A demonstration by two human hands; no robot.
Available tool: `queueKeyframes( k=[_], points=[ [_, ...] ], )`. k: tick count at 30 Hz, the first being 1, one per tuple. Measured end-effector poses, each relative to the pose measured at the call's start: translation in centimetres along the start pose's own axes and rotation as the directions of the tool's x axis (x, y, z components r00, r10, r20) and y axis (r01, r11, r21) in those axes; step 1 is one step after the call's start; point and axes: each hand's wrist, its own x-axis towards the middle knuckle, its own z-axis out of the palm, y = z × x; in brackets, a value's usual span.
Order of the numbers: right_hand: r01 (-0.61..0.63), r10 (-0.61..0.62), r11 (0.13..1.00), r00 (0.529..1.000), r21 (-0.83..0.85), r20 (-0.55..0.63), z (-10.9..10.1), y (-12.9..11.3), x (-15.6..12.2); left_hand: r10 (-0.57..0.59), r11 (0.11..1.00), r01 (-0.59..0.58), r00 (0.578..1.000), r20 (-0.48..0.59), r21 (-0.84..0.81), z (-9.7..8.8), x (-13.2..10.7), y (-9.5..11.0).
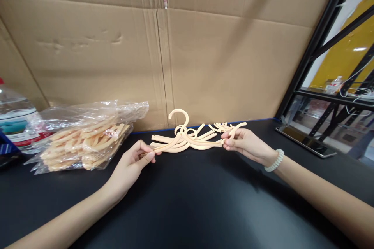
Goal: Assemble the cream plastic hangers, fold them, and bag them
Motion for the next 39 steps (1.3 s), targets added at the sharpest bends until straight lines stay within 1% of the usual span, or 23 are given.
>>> queueKeyframes(
  k=[7,13,17,21,30,35,39],
  points=[
    [-0.051,0.05,0.999,0.995,0.014,0.086,-0.1,0.0,-0.1,0.015,0.999,-0.014,1.0,0.016,-0.029,0.1,0.0,0.1],
    [-0.142,0.13,0.988,0.974,0.055,0.186,0.0,-0.2,-0.4,0.018,0.999,-0.017,1.0,0.021,-0.041,0.1,-0.1,0.2],
    [-0.187,0.173,0.981,0.967,0.056,0.187,-0.1,-0.2,-0.3,0.027,0.999,-0.026,0.999,0.033,-0.028,0.0,-0.1,0.1],
    [-0.199,0.19,0.98,0.966,0.031,0.176,0.0,0.0,-0.3,0.031,0.999,-0.031,0.999,0.04,-0.012,0.0,-0.2,0.0],
    [-0.181,0.185,0.983,0.967,-0.043,0.177,0.4,0.2,-0.4,0.023,1.0,-0.023,0.999,0.04,0.003,0.1,-0.1,0.0],
    [-0.184,0.184,0.983,0.967,-0.018,0.174,0.8,0.6,-0.4,0.022,1.0,-0.022,0.999,0.035,-0.015,0.2,-0.2,0.3],
    [-0.184,0.185,0.983,0.97,-0.019,0.159,0.9,0.9,-0.2,0.043,0.999,-0.042,0.999,0.028,-0.031,0.2,-0.2,0.2]
  ],
)
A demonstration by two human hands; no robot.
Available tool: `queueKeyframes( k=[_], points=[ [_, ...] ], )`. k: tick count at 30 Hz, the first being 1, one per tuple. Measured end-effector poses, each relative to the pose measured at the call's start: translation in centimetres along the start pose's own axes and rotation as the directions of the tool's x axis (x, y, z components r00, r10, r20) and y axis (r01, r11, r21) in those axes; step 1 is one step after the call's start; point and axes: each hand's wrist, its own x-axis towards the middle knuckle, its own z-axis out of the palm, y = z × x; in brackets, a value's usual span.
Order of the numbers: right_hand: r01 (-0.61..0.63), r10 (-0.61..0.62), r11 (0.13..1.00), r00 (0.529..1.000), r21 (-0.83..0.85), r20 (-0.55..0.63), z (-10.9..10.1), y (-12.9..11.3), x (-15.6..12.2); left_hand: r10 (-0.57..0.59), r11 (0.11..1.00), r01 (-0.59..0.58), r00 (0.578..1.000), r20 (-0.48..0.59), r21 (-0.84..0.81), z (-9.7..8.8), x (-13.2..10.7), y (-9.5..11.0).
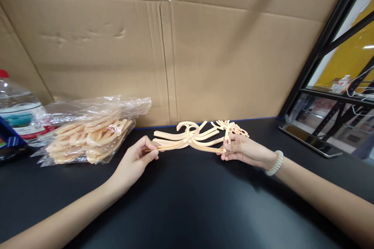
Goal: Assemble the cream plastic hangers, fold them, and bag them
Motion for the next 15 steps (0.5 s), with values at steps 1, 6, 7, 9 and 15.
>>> queueKeyframes(
  k=[1,6,7,9,15],
  points=[
    [0.008,-0.008,1.0,1.0,-0.006,-0.005,0.02,0.03,0.03,0.002,1.0,-0.002,1.0,-0.002,-0.001,-0.01,0.01,-0.05],
    [0.074,-0.076,0.996,0.996,-0.056,-0.04,0.22,-0.01,-0.01,-0.023,1.0,0.023,1.0,0.01,-0.011,0.0,0.04,-0.13],
    [0.087,-0.091,0.994,0.995,-0.068,-0.048,0.3,0.03,-0.02,-0.027,1.0,0.027,1.0,0.007,-0.012,0.0,0.04,-0.08],
    [0.116,-0.123,0.989,0.99,-0.095,-0.069,0.45,0.2,0.0,-0.038,0.999,0.038,0.999,-0.001,-0.009,0.02,0.0,0.09],
    [0.187,-0.21,0.969,0.967,-0.163,-0.141,0.49,0.76,0.29,-0.07,0.997,0.07,0.997,0.035,0.016,0.1,-0.14,0.78]
  ],
)
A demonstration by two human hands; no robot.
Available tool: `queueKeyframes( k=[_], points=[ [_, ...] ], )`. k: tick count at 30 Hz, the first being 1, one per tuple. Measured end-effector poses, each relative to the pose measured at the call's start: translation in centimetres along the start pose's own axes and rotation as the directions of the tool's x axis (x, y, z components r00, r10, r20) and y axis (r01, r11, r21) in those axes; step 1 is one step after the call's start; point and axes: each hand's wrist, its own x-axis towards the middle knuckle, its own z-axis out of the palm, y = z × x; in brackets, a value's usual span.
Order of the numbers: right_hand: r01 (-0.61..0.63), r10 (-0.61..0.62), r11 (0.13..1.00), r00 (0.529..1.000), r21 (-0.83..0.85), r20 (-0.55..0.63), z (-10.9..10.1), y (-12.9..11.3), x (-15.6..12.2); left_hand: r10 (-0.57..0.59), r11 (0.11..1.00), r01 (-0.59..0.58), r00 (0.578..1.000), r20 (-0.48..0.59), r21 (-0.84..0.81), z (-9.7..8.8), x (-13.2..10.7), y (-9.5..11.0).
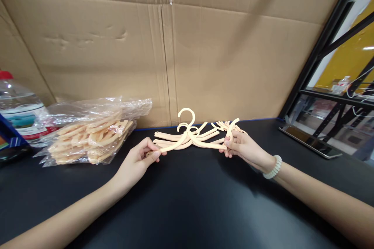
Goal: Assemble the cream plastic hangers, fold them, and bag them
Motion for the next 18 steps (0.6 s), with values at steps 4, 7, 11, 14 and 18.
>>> queueKeyframes(
  k=[4,7,11,14,18],
  points=[
    [-0.023,0.023,1.0,1.0,0.018,-0.014,0.0,-0.23,0.05,-0.004,1.0,0.003,0.999,0.032,0.03,0.11,-0.06,0.15],
    [-0.027,0.029,0.999,0.999,0.045,-0.028,0.25,-0.46,-0.03,-0.012,0.998,0.009,0.998,0.06,0.054,0.27,-0.16,0.3],
    [0.012,-0.008,0.997,0.999,0.079,-0.044,0.64,-0.39,-0.1,-0.024,0.996,0.015,0.993,0.115,0.083,0.39,-0.26,0.78],
    [0.027,-0.022,0.997,0.998,0.076,-0.056,0.69,-0.31,-0.07,-0.005,0.989,-0.019,0.986,0.166,0.145,0.29,-0.22,0.94],
    [0.091,-0.086,0.992,0.994,0.089,-0.06,-0.02,-0.77,0.07,0.017,0.985,-0.047,0.984,0.179,0.166,0.15,-0.15,0.65]
  ],
)
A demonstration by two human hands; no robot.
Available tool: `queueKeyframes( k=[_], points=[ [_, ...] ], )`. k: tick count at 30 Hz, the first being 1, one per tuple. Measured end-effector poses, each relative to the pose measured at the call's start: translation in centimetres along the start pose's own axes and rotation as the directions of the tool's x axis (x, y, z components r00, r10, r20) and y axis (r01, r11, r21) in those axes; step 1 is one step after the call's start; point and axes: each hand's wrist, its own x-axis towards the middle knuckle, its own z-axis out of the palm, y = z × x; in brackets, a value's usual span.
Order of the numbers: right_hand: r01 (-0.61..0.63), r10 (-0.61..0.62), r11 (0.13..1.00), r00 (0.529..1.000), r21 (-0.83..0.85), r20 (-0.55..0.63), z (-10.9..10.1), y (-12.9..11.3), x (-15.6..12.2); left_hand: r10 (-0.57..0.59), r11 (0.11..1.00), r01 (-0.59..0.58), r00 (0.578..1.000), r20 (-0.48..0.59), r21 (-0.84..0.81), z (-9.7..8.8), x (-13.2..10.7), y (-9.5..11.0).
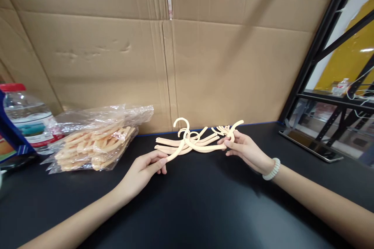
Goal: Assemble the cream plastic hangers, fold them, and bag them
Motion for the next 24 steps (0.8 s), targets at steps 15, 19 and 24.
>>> queueKeyframes(
  k=[15,19,24],
  points=[
    [-0.018,0.1,0.935,0.972,-0.354,0.215,-5.7,-1.9,1.1,0.359,0.685,-0.5,0.865,0.352,0.53,-1.9,-0.4,-0.5],
    [0.052,0.114,0.843,0.955,-0.535,0.273,-5.6,-1.7,1.3,0.406,0.607,-0.58,0.814,0.416,0.543,-2.1,-0.3,-0.5],
    [0.167,0.09,0.7,0.944,-0.694,0.318,-5.2,-1.6,1.4,0.427,0.634,-0.61,0.789,0.442,0.476,-2.3,-0.5,-0.4]
  ],
)
